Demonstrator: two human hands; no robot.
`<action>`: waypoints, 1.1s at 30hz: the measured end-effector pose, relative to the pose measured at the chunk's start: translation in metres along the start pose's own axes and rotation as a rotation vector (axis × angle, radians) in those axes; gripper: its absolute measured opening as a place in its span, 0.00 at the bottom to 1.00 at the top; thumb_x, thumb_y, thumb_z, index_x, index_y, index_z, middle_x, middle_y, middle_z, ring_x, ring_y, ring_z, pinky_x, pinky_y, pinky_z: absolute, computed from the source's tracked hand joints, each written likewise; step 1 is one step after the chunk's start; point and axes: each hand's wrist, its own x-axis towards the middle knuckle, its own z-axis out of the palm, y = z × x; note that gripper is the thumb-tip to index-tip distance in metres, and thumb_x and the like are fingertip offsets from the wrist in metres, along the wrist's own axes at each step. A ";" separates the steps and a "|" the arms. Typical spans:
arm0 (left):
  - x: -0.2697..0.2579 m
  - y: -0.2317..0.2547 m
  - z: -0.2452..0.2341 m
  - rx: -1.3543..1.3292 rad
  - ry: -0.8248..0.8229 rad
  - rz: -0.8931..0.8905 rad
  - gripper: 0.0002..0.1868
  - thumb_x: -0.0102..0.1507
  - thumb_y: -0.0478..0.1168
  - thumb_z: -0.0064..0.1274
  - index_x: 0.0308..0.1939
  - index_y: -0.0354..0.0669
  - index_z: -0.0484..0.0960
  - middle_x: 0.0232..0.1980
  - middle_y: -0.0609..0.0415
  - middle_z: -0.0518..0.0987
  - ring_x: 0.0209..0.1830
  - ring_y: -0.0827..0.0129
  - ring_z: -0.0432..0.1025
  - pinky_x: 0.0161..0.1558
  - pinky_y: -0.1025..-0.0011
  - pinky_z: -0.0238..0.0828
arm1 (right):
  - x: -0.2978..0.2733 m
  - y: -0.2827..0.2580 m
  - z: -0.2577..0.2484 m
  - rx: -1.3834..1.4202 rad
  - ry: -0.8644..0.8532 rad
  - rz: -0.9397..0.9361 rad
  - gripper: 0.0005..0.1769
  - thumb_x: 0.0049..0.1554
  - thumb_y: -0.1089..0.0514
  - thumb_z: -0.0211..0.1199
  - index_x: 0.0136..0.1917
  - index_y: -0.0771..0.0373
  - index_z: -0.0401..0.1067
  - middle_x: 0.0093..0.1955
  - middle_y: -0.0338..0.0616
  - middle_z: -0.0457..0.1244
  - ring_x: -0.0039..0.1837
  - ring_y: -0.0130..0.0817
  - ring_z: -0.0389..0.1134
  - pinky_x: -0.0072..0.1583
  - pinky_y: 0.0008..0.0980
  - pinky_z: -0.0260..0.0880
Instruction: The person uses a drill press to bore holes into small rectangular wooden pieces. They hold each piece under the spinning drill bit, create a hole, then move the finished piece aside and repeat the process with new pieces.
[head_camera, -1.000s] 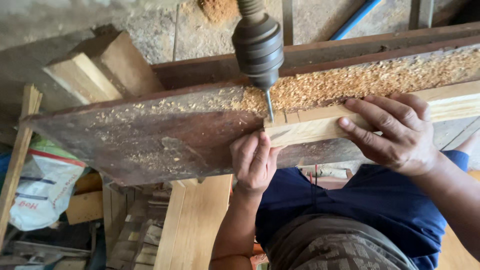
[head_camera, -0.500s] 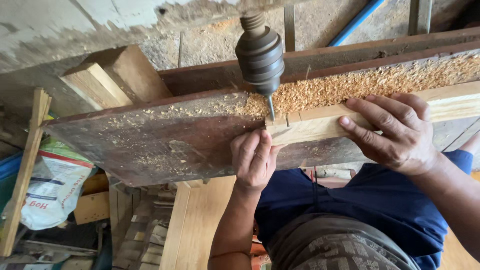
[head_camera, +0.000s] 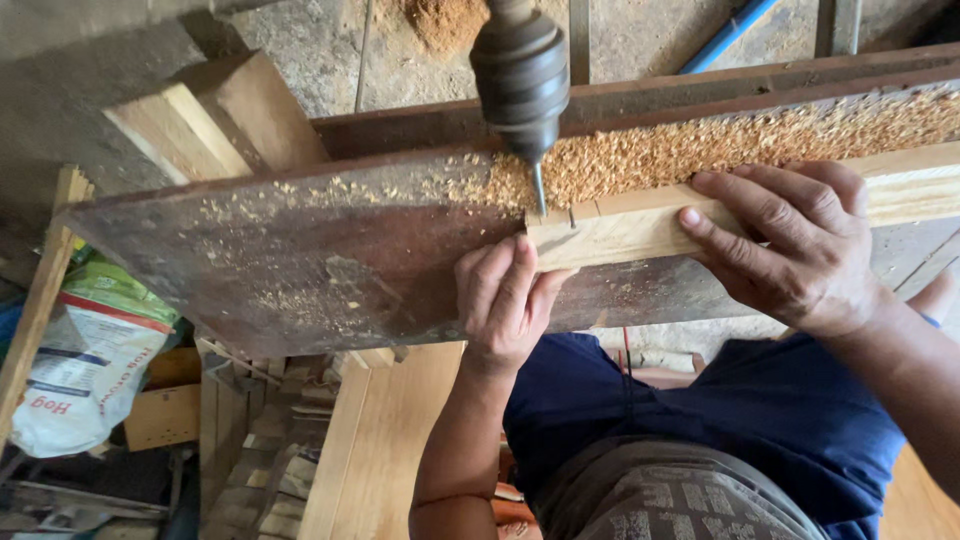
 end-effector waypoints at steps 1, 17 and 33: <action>-0.003 0.001 0.000 0.003 0.004 -0.004 0.32 0.59 0.35 0.74 0.63 0.35 0.76 0.54 0.48 0.77 0.51 0.56 0.73 0.53 0.61 0.75 | -0.002 -0.001 0.000 -0.003 -0.002 0.003 0.25 0.54 0.56 0.73 0.65 0.52 0.75 0.64 0.44 0.68 0.62 0.43 0.68 0.63 0.44 0.63; -0.027 0.005 0.000 0.034 0.052 -0.059 0.28 0.60 0.33 0.72 0.62 0.34 0.77 0.55 0.47 0.78 0.51 0.54 0.75 0.52 0.61 0.76 | -0.003 -0.007 0.003 -0.045 -0.054 -0.056 0.25 0.54 0.57 0.72 0.65 0.50 0.75 0.64 0.43 0.69 0.64 0.41 0.68 0.64 0.42 0.63; -0.015 0.006 -0.004 -0.023 0.031 -0.087 0.28 0.60 0.31 0.72 0.62 0.35 0.78 0.55 0.47 0.79 0.52 0.55 0.75 0.53 0.61 0.77 | 0.003 -0.004 0.003 -0.034 -0.047 -0.065 0.25 0.55 0.58 0.72 0.65 0.50 0.75 0.64 0.42 0.69 0.63 0.41 0.68 0.62 0.41 0.64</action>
